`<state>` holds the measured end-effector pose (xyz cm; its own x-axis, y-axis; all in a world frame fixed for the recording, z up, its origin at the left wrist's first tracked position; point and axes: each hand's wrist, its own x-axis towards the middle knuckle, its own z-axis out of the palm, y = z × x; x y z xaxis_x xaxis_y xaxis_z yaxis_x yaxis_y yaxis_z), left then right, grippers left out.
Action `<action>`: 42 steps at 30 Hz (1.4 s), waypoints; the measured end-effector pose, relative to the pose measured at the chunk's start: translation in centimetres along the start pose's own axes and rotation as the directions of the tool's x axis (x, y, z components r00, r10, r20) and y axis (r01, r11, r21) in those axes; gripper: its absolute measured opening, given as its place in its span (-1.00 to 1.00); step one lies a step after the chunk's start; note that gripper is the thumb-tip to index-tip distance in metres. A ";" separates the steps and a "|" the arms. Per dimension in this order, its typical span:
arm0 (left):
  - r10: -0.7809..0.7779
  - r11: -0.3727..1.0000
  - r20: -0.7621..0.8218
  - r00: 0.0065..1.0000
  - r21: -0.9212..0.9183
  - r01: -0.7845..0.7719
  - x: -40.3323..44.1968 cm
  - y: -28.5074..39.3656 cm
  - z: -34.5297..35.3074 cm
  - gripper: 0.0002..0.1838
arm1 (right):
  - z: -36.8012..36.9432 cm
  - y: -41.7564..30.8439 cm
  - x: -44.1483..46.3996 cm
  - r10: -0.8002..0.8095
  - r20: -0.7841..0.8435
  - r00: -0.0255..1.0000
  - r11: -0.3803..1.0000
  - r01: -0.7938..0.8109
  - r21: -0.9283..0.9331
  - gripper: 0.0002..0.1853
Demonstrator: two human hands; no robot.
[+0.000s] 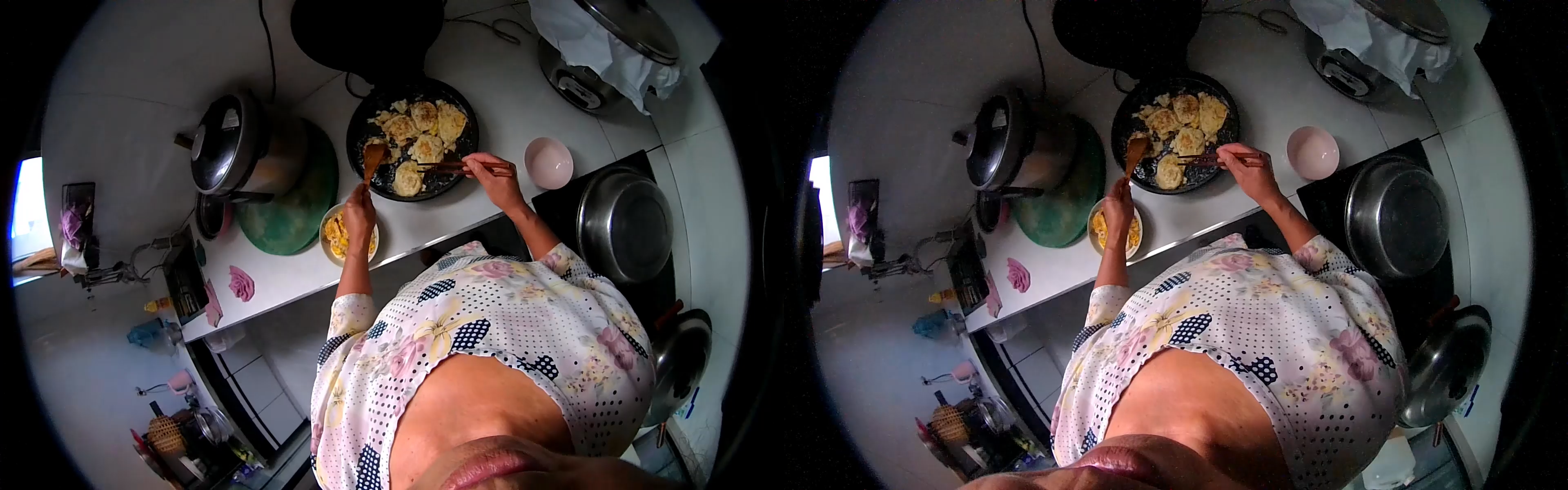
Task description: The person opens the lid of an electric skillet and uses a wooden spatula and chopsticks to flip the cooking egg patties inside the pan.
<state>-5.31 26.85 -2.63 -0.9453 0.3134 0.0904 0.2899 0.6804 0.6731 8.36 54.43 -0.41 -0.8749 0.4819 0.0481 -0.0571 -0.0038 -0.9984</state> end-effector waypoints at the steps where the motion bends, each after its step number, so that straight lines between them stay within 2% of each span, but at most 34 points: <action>1: 0.008 1.000 -0.009 1.000 -0.030 -0.009 0.2 -0.4 0.2 -0.72 | 0.1 0.1 -0.3 0.065 -0.032 0.997 0.994 -0.062 0.088 -0.80; 4: 0.072 0.997 -0.051 0.996 -0.032 -0.074 1.0 -1.1 1.1 -0.73 | -0.8 0.3 -0.4 0.081 -0.054 0.995 0.989 -0.073 0.131 -0.80; 7: 0.052 0.997 0.012 0.999 0.055 -0.053 1.3 -1.0 1.5 -0.73 | -1.5 0.4 -0.3 0.057 -0.095 0.994 0.994 -0.048 0.095 -0.79; 10: 0.062 0.988 0.098 0.993 0.134 -0.075 2.1 -0.4 1.0 -0.73 | -1.9 0.8 -0.5 0.043 -0.142 0.989 0.990 -0.023 0.140 -0.79; 13: 0.021 1.000 0.113 0.993 -0.022 -0.018 1.8 1.5 -0.7 -0.73 | -2.2 1.6 -1.1 0.078 -0.163 0.984 0.978 -0.043 0.204 -0.79; 16: 0.151 0.987 0.180 0.972 -0.088 -0.137 0.4 1.7 -1.2 -0.73 | -2.8 2.5 -2.0 0.085 -0.173 0.981 0.975 -0.046 0.217 -0.79; 17: 0.153 0.985 0.255 0.955 -0.111 -0.129 -0.2 1.6 -0.9 -0.74 | -2.9 3.6 -2.2 0.087 -0.180 0.980 0.975 -0.046 0.219 -0.79; 20: 0.232 0.963 0.371 0.899 0.039 -0.265 -1.7 3.8 0.0 -0.74 | -3.1 5.1 -2.5 0.110 -0.235 0.966 0.973 -0.056 0.225 -0.80; 21: 0.231 0.969 0.353 0.907 -0.006 -0.245 -1.6 3.1 1.0 -0.75 | -2.9 5.3 -2.6 0.122 -0.258 0.958 0.971 -0.062 0.229 -0.80; 24: 0.232 0.949 0.329 0.916 0.132 -0.287 -0.1 3.5 2.6 -0.76 | -3.6 5.9 -2.0 0.063 -0.304 0.951 0.976 0.006 0.220 -0.80; 25: 0.203 0.952 0.332 0.921 0.153 -0.264 0.5 3.8 2.9 -0.76 | -3.8 6.1 -1.7 0.089 -0.308 0.947 0.969 -0.011 0.247 -0.80; 28: 0.315 0.925 0.248 0.916 0.137 -0.355 0.2 5.9 1.3 -0.77 | -4.1 4.5 -1.8 0.002 -0.358 0.934 0.992 0.044 0.120 -0.80; 29: 0.322 0.928 0.232 0.918 0.115 -0.354 -0.3 6.4 0.5 -0.77 | -4.6 4.0 -2.0 0.010 -0.371 0.929 0.991 0.041 0.131 -0.80; 31: 0.332 0.926 0.281 0.901 0.087 -0.368 -1.1 7.3 -0.5 -0.77 | -5.6 3.0 -3.1 0.046 -0.392 0.919 0.987 0.018 0.158 -0.80; 32: 0.336 0.925 0.302 0.892 0.074 -0.373 -1.4 7.6 -0.7 -0.77 | -6.1 2.6 -3.7 0.053 -0.404 0.913 0.994 -0.012 0.104 -0.80; 35: 0.222 0.914 0.462 0.859 0.207 -0.348 -0.8 8.2 -0.3 -0.77 | -7.5 2.2 -4.6 0.059 -0.420 0.905 0.997 -0.076 -0.023 -0.81; 39: 0.329 0.921 0.403 0.854 0.063 -0.384 -0.1 6.9 3.7 -0.80 | -6.3 4.1 -3.3 0.168 -0.373 0.913 0.985 -0.144 0.091 -0.81; 42: 0.371 0.880 0.352 0.859 0.164 -0.447 1.5 7.4 4.9 -0.81 | -4.4 4.9 -1.0 0.069 -0.393 0.917 0.989 -0.011 0.147 -0.80</action>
<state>-3.83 35.53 -1.10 -0.6523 0.7548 0.0691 0.7018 0.5670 0.4313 11.05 57.75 -5.46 -0.6168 0.7863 -0.0368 -0.1170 -0.1378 -0.9835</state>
